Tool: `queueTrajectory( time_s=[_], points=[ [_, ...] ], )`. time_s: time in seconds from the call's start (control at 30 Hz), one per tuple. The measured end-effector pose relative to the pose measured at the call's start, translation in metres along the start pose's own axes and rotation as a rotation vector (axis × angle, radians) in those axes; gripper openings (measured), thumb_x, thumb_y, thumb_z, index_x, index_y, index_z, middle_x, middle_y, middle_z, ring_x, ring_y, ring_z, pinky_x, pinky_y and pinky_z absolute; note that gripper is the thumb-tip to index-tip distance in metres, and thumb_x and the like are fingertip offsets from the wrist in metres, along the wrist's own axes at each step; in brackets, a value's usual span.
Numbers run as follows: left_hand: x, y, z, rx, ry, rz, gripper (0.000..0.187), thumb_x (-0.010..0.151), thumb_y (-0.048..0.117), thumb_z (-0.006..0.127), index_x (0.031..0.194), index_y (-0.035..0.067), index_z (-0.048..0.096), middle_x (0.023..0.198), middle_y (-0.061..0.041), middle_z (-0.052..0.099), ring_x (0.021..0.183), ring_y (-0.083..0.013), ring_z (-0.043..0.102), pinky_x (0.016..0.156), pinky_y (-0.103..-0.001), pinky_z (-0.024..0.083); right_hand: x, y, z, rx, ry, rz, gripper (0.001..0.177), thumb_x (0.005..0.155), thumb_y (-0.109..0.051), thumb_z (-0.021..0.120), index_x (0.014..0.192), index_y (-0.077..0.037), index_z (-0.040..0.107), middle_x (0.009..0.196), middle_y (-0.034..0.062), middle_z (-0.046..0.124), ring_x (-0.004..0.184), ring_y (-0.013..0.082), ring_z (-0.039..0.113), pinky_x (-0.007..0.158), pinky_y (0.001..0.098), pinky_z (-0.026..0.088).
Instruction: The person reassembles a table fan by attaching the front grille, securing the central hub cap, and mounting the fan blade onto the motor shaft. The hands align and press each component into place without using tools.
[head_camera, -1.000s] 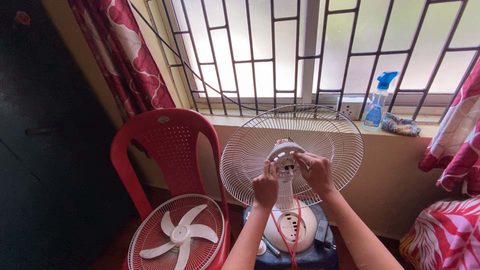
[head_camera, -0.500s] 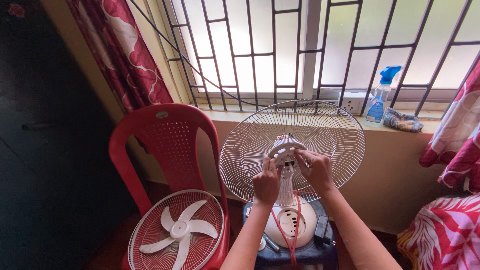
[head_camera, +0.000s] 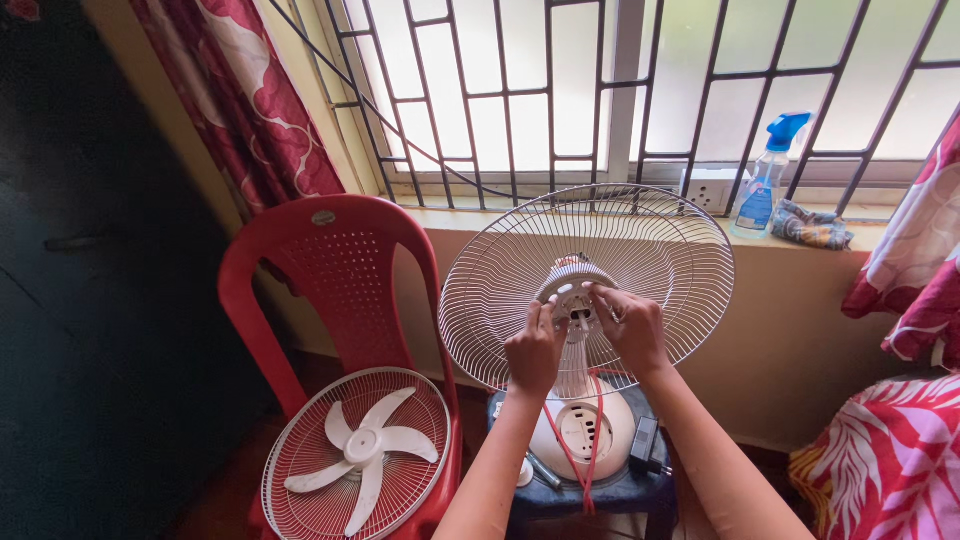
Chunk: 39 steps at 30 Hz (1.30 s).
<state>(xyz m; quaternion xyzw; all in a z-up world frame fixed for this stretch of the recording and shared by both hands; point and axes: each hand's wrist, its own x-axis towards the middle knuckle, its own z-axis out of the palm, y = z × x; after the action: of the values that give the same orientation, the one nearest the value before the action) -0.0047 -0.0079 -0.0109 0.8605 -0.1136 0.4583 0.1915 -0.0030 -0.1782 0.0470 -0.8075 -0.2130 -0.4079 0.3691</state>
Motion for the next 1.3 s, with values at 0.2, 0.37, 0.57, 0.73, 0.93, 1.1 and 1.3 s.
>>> queueTrajectory(
  time_s=[0.2, 0.37, 0.57, 0.73, 0.93, 1.1, 1.3],
  points=[
    [0.005, -0.001, -0.003, 0.017, 0.049, 0.020, 0.039, 0.092, 0.033, 0.074, 0.123, 0.008, 0.072, 0.121, -0.015, 0.071, 0.065, -0.0275, 0.074, 0.054, -0.036, 0.060, -0.001, -0.005, 0.002, -0.002, -0.027, 0.058, 0.024, 0.096, -0.018, 0.070, 0.118, -0.013, 0.078, 0.075, 0.0121, 0.075, 0.054, 0.0184, 0.069, 0.053, 0.0368, 0.053],
    [0.004, 0.001, -0.004, 0.005, 0.008, 0.011, 0.039, 0.095, 0.032, 0.072, 0.124, 0.005, 0.070, 0.122, -0.018, 0.071, 0.063, -0.0279, 0.074, 0.053, -0.036, 0.059, -0.016, -0.008, -0.008, -0.040, -0.072, -0.007, 0.041, 0.096, -0.014, 0.066, 0.137, -0.018, 0.069, 0.074, 0.0157, 0.072, 0.057, 0.0234, 0.069, 0.059, 0.0420, 0.055],
    [0.003, -0.002, -0.001, -0.017, 0.025, 0.017, 0.039, 0.096, 0.031, 0.070, 0.126, 0.006, 0.069, 0.122, -0.017, 0.071, 0.065, -0.0277, 0.074, 0.055, -0.037, 0.059, -0.089, -0.012, 0.001, 0.034, 0.041, 0.051, 0.032, 0.099, -0.009, 0.064, 0.129, -0.013, 0.071, 0.082, 0.0106, 0.075, 0.060, 0.0194, 0.072, 0.057, 0.0354, 0.058],
    [0.005, -0.003, -0.003, -0.006, -0.030, 0.009, 0.038, 0.097, 0.031, 0.070, 0.124, 0.004, 0.068, 0.124, -0.017, 0.070, 0.063, -0.0277, 0.073, 0.053, -0.037, 0.058, -0.152, -0.010, 0.038, -0.018, -0.292, -0.106, 0.011, 0.088, -0.017, 0.071, 0.092, -0.007, 0.074, 0.085, 0.0071, 0.075, 0.058, 0.0218, 0.071, 0.051, 0.0348, 0.057],
    [0.005, -0.006, -0.004, 0.004, 0.001, 0.063, 0.040, 0.096, 0.032, 0.070, 0.124, 0.004, 0.067, 0.126, -0.016, 0.069, 0.068, -0.0281, 0.074, 0.055, -0.036, 0.059, -0.204, 0.013, 0.104, -0.083, -0.595, -0.195, 0.010, 0.087, -0.017, 0.067, 0.090, -0.008, 0.070, 0.089, 0.0102, 0.067, 0.077, 0.0299, 0.069, 0.065, 0.0436, 0.057],
    [0.005, -0.008, 0.000, 0.007, -0.040, 0.050, 0.041, 0.095, 0.032, 0.072, 0.124, 0.004, 0.068, 0.123, -0.017, 0.070, 0.064, -0.0296, 0.073, 0.055, -0.039, 0.059, -0.209, 0.037, 0.178, -0.002, -0.660, -0.165, 0.023, 0.091, -0.013, 0.064, 0.112, -0.006, 0.066, 0.109, 0.0223, 0.064, 0.102, 0.0386, 0.064, 0.083, 0.0460, 0.056],
    [0.004, -0.011, 0.002, -0.011, -0.032, 0.082, 0.041, 0.094, 0.029, 0.074, 0.123, 0.001, 0.067, 0.121, -0.020, 0.072, 0.062, -0.0272, 0.073, 0.052, -0.037, 0.059, -0.180, 0.025, 0.244, 0.226, -0.561, 0.098, 0.032, 0.087, -0.016, 0.070, 0.116, -0.004, 0.065, 0.115, 0.0236, 0.063, 0.106, 0.0405, 0.063, 0.085, 0.0475, 0.055]
  ],
)
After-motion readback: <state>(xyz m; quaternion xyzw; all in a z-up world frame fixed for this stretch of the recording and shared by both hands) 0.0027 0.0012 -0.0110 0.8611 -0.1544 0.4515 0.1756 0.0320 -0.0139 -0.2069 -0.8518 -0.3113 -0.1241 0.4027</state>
